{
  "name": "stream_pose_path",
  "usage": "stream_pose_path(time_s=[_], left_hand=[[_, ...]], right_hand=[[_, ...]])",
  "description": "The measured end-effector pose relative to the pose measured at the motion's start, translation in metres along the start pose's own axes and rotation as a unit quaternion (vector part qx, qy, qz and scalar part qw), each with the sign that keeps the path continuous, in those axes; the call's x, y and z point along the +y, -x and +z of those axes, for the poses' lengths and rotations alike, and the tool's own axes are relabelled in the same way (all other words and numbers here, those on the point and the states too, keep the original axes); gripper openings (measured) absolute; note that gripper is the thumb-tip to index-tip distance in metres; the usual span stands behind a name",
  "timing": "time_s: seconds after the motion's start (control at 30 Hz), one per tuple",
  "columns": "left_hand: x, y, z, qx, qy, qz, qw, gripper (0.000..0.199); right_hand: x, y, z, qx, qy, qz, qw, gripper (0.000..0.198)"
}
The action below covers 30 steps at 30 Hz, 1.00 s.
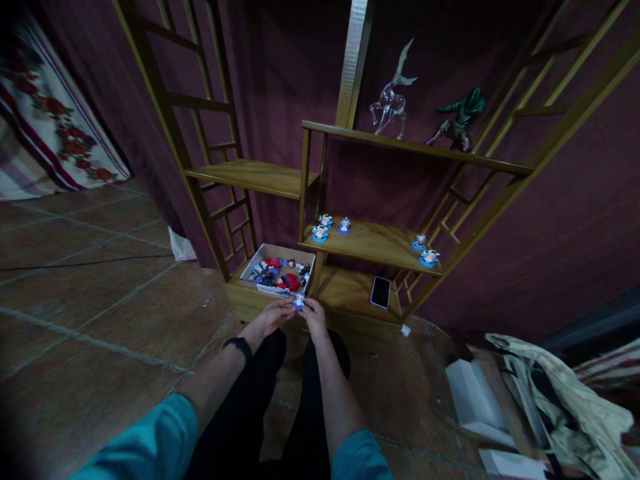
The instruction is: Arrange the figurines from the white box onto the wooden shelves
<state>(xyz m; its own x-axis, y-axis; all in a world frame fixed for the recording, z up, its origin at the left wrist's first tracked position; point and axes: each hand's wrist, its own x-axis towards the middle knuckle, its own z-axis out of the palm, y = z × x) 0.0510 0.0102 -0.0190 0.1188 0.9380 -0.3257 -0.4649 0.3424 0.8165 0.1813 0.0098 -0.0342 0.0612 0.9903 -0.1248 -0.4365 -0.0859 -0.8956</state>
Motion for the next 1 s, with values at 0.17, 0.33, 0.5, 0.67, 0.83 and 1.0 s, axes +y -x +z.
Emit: stream_pose_path(time_s=[0.17,0.33,0.5,0.67,0.83,1.0], left_hand=[[0.0005,-0.0009,-0.0017,-0.003,0.006,-0.014,1.0,0.027],[-0.0002,-0.0027,-0.0022,-0.007,0.003,-0.019,1.0,0.027],[-0.0002,-0.0028,-0.002,-0.008,0.006,-0.014,1.0,0.028],[-0.0003,-0.0018,-0.0018,-0.01,-0.002,-0.014,1.0,0.028],[-0.0013,-0.0003,-0.0004,0.005,0.001,0.005,1.0,0.031],[-0.0016,0.001,0.0024,0.007,-0.003,0.011,1.0,0.027]], right_hand=[[0.0014,-0.0019,-0.0016,0.015,0.0,-0.004,1.0,0.029],[-0.0007,-0.0021,-0.0007,0.022,0.005,-0.003,1.0,0.027],[-0.0027,-0.0005,-0.0005,0.007,0.0,-0.007,1.0,0.026],[-0.0012,-0.0021,-0.0015,0.014,0.013,-0.01,1.0,0.026],[0.002,-0.0044,-0.0023,0.022,0.011,-0.019,1.0,0.025],[0.006,-0.0066,-0.0027,0.036,0.02,-0.027,0.999,0.023]])
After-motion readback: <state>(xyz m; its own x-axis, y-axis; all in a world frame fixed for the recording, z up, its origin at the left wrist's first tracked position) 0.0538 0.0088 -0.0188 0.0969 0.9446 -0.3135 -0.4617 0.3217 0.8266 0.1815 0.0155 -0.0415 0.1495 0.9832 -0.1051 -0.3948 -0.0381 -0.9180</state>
